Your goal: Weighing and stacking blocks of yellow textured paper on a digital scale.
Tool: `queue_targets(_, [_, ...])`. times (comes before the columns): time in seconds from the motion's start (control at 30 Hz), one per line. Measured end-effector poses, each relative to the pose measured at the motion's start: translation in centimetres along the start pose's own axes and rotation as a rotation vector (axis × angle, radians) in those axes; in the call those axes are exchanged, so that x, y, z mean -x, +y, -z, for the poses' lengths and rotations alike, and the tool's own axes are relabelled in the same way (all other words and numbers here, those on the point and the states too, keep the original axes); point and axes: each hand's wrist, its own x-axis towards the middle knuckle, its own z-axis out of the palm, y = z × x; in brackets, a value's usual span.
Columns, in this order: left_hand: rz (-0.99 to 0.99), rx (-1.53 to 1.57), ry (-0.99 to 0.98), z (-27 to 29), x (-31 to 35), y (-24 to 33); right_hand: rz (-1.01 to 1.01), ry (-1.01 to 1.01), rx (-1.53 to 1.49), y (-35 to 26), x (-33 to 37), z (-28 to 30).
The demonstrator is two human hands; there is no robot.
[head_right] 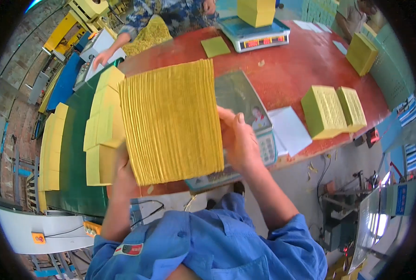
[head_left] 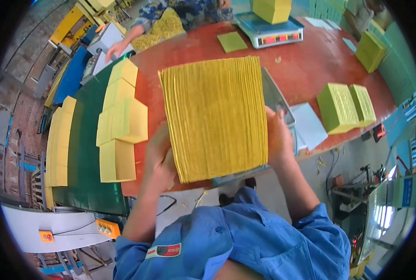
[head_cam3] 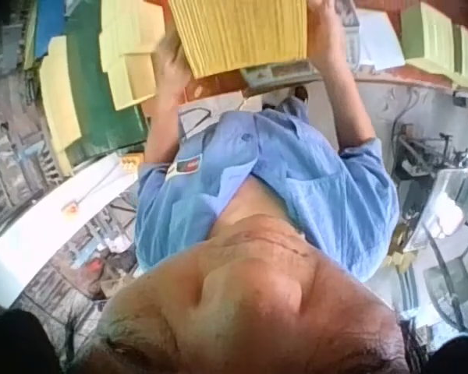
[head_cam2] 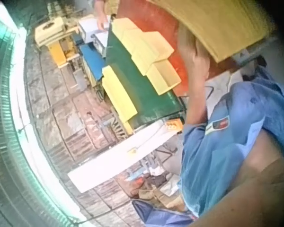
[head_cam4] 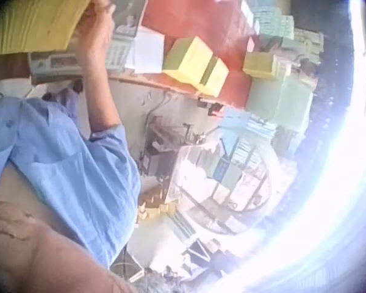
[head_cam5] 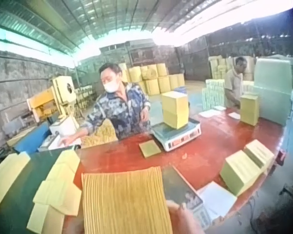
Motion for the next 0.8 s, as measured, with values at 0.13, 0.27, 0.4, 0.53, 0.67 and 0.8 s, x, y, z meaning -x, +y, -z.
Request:
queue_targets(0.13, [0.482,1.322,0.133,-8.1,-4.3,-8.5,0.652,0.059,1.346,-5.5,-4.1,-2.9])
queue_targets(0.27, [0.498,1.506,0.195,-13.9,-7.4,-8.2,0.665,-0.037,1.690,-6.6,-9.1,-0.7])
queue_targets(0.4, [0.665,1.456,0.268,-15.3,-8.7,-9.7,0.674,-0.216,1.946,-6.3,-11.6,2.2])
queue_targets(0.53, [0.605,1.272,0.398,-11.7,-5.5,-7.5,0.587,-0.214,2.023,-1.4,-11.5,1.8])
queue_targets(0.67, [0.172,0.695,0.533,-9.8,0.3,-6.2,0.576,-0.182,1.923,-0.4,-9.5,-0.3])
queue_targets(0.8, [0.023,0.336,0.690,-12.1,1.0,0.0,0.685,-0.061,1.606,-2.9,-6.8,1.8])
